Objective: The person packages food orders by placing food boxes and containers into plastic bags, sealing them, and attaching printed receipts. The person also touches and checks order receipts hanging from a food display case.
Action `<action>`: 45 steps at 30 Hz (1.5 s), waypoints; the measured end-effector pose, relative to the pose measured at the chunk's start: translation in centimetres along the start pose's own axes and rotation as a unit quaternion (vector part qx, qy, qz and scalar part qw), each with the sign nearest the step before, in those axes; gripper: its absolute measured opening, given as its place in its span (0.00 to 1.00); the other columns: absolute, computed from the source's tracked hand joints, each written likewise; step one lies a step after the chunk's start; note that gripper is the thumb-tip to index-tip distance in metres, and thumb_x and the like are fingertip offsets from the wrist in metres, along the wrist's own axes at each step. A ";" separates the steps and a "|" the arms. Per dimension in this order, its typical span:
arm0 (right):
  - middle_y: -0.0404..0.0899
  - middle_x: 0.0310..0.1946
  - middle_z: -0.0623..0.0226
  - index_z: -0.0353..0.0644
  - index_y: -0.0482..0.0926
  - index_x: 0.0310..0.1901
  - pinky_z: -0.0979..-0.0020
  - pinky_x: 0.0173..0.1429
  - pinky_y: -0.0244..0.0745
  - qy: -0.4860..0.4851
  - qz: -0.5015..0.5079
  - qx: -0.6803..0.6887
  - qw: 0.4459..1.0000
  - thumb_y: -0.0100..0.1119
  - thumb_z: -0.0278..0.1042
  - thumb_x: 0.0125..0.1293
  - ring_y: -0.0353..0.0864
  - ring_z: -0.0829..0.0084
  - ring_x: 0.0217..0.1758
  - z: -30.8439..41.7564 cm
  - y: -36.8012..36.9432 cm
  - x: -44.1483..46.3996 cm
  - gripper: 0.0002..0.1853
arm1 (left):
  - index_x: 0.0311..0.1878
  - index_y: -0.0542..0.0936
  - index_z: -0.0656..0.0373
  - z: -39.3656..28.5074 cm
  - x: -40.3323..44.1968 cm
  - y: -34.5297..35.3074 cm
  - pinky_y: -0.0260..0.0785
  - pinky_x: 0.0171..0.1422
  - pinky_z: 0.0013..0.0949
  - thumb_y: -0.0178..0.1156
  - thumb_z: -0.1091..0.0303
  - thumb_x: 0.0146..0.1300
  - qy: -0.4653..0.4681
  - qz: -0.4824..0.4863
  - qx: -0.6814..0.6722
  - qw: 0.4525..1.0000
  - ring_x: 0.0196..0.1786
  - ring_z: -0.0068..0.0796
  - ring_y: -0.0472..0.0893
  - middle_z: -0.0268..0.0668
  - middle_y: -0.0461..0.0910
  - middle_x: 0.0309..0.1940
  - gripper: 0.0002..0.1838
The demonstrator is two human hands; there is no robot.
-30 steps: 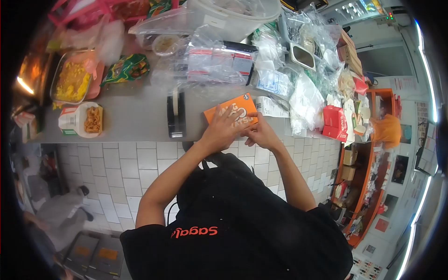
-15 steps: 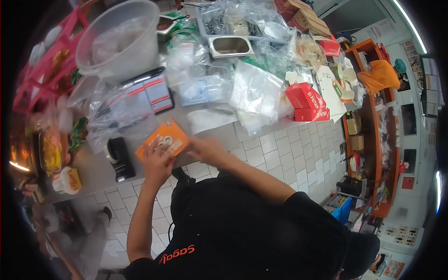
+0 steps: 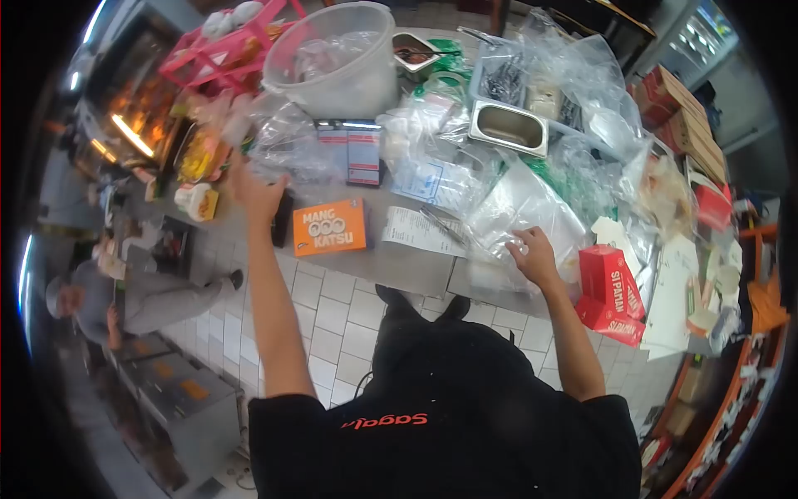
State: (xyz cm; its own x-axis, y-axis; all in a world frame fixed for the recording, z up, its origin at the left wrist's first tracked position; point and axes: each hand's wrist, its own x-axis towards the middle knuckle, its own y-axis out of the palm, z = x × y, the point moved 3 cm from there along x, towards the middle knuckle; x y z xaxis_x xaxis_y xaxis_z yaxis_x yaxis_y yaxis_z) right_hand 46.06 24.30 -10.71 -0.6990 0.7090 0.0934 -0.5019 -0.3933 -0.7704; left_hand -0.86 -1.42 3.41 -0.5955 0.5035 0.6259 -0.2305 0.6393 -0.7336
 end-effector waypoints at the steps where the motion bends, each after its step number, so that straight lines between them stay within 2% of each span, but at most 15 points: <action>1: 0.77 0.37 0.54 0.40 0.83 0.43 0.60 0.49 0.74 -0.002 -0.056 0.022 0.998 0.68 0.38 0.58 0.77 0.54 0.43 1.7 -0.4 0.0 0.14 | 0.72 0.60 0.55 0.9 0.6 0.2 0.55 0.72 0.46 0.76 0.60 0.46 0.014 0.065 0.071 0.995 0.66 0.50 0.65 0.46 0.69 0.62 0.50; 4: 0.77 0.38 0.60 0.40 0.82 0.43 0.63 0.46 0.75 -0.052 -0.110 0.139 0.983 0.74 0.36 0.53 0.78 0.59 0.40 7.5 2.2 0.2 0.17 | 0.69 0.66 0.45 4.0 1.9 2.8 0.61 0.68 0.48 0.72 0.57 0.49 0.074 0.206 0.251 0.943 0.65 0.49 0.69 0.43 0.74 0.58 0.41; 7: 0.69 0.60 0.49 0.41 0.75 0.58 0.59 0.67 0.67 -0.215 0.109 0.104 0.965 0.75 0.45 0.52 0.69 0.52 0.65 18.1 7.3 2.9 0.33 | 0.64 0.70 0.48 11.3 2.7 7.1 0.67 0.60 0.48 0.69 0.58 0.52 -0.040 0.232 0.060 0.970 0.57 0.51 0.76 0.42 0.79 0.51 0.34; 10: 0.64 0.64 0.44 0.44 0.61 0.70 0.43 0.72 0.53 -0.336 0.128 -0.049 0.932 0.78 0.56 0.43 0.63 0.46 0.69 25.9 13.8 6.6 0.54 | 0.57 0.70 0.60 7.5 4.3 3.4 0.70 0.55 0.44 0.68 0.61 0.52 -0.068 0.137 -0.054 0.987 0.52 0.50 0.79 0.51 0.79 0.47 0.30; 12: 0.65 0.63 0.44 0.47 0.56 0.73 0.40 0.70 0.53 -0.326 0.165 -0.099 0.925 0.79 0.57 0.38 0.64 0.46 0.68 27.8 17.9 9.3 0.60 | 0.59 0.65 0.66 4.7 6.0 -0.1 0.69 0.58 0.40 0.72 0.60 0.48 -0.074 0.121 -0.052 0.989 0.53 0.49 0.78 0.56 0.76 0.50 0.38; 15: 0.69 0.59 0.48 0.51 0.50 0.75 0.42 0.65 0.59 -0.297 0.260 -0.118 0.911 0.81 0.55 0.32 0.67 0.51 0.65 29.3 20.1 11.0 0.67 | 0.65 0.59 0.65 -1.0 7.1 -6.5 0.67 0.63 0.40 0.77 0.58 0.40 -0.202 0.268 -0.084 0.938 0.57 0.51 0.76 0.55 0.73 0.54 0.51; 16: 0.69 0.57 0.50 0.53 0.50 0.75 0.42 0.64 0.59 -0.289 0.263 -0.116 0.913 0.81 0.53 0.32 0.67 0.52 0.63 29.6 19.5 10.8 0.66 | 0.67 0.54 0.65 -0.8 7.4 -7.3 0.65 0.67 0.41 0.80 0.60 0.33 -0.141 0.299 -0.078 0.940 0.62 0.51 0.73 0.55 0.70 0.58 0.58; 20: 0.70 0.58 0.47 0.55 0.46 0.76 0.44 0.60 0.65 -0.251 0.306 -0.091 0.914 0.79 0.53 0.36 0.67 0.48 0.64 29.7 14.9 9.5 0.66 | 0.65 0.56 0.66 2.1 5.1 -6.1 0.68 0.64 0.47 0.78 0.66 0.38 0.025 0.334 0.153 0.930 0.62 0.57 0.71 0.60 0.65 0.61 0.52; 23: 0.70 0.58 0.42 0.57 0.40 0.78 0.49 0.63 0.67 -0.210 0.350 -0.074 0.910 0.77 0.57 0.38 0.69 0.42 0.63 28.3 10.9 7.5 0.68 | 0.63 0.59 0.66 3.3 3.7 -5.9 0.69 0.61 0.48 0.79 0.59 0.39 0.020 0.218 0.073 0.973 0.60 0.59 0.71 0.60 0.67 0.59 0.51; 26: 0.73 0.56 0.41 0.51 0.38 0.78 0.58 0.67 0.65 -0.165 0.452 0.022 0.876 0.76 0.58 0.39 0.74 0.43 0.57 26.1 5.3 6.8 0.69 | 0.62 0.62 0.67 7.1 0.8 -4.0 0.68 0.60 0.49 0.80 0.50 0.39 -0.138 0.112 -0.094 0.980 0.59 0.58 0.72 0.57 0.70 0.55 0.51; 30: 0.75 0.53 0.49 0.44 0.37 0.78 0.64 0.67 0.64 -0.019 0.398 0.151 0.905 0.78 0.52 0.41 0.75 0.56 0.57 23.0 0.6 5.2 0.70 | 0.59 0.67 0.66 4.1 -6.7 -1.3 0.67 0.59 0.50 0.73 0.49 0.51 0.069 0.125 -0.066 0.987 0.55 0.54 0.75 0.52 0.76 0.46 0.40; 36: 0.66 0.62 0.54 0.45 0.36 0.78 0.55 0.72 0.60 0.010 0.196 0.459 0.866 0.80 0.31 0.39 0.65 0.60 0.68 29.5 -1.9 4.3 0.69 | 0.56 0.73 0.63 8.1 -4.4 6.1 0.72 0.46 0.46 0.62 0.64 0.63 0.075 0.187 -0.148 0.968 0.45 0.41 0.80 0.45 0.77 0.45 0.21; 39: 0.63 0.65 0.56 0.44 0.39 0.77 0.55 0.75 0.56 -0.080 0.147 0.367 0.915 0.79 0.30 0.37 0.58 0.62 0.73 34.3 0.0 5.5 0.68 | 0.53 0.75 0.61 4.2 1.1 1.4 0.74 0.43 0.39 0.61 0.67 0.63 -0.223 0.393 -0.435 0.779 0.43 0.32 0.81 0.41 0.78 0.45 0.17; 43: 0.56 0.68 0.55 0.39 0.42 0.74 0.56 0.76 0.54 -0.113 -0.011 0.404 0.908 0.81 0.36 0.35 0.51 0.61 0.76 37.0 9.0 8.6 0.67 | 0.51 0.76 0.63 4.2 2.2 1.6 0.76 0.43 0.35 0.59 0.67 0.66 -0.343 0.468 -0.604 0.546 0.41 0.25 0.81 0.37 0.79 0.41 0.14; 45: 0.56 0.67 0.57 0.39 0.46 0.72 0.61 0.70 0.62 -0.188 -0.080 0.338 0.919 0.81 0.34 0.36 0.59 0.63 0.71 35.6 14.8 10.0 0.63 | 0.51 0.76 0.64 4.4 1.5 1.6 0.77 0.42 0.34 0.58 0.67 0.67 -0.439 0.445 -0.678 0.387 0.37 0.24 0.81 0.36 0.80 0.39 0.14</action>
State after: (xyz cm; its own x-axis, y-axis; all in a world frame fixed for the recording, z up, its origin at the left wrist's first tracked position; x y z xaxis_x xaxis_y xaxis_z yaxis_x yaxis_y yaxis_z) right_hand 13.48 4.78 1.27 -0.6522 0.5861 0.4807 -0.7258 -0.6658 -0.1729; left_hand -5.48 -2.19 1.96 -0.1431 0.8637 -0.4833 0.6274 0.4568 0.6306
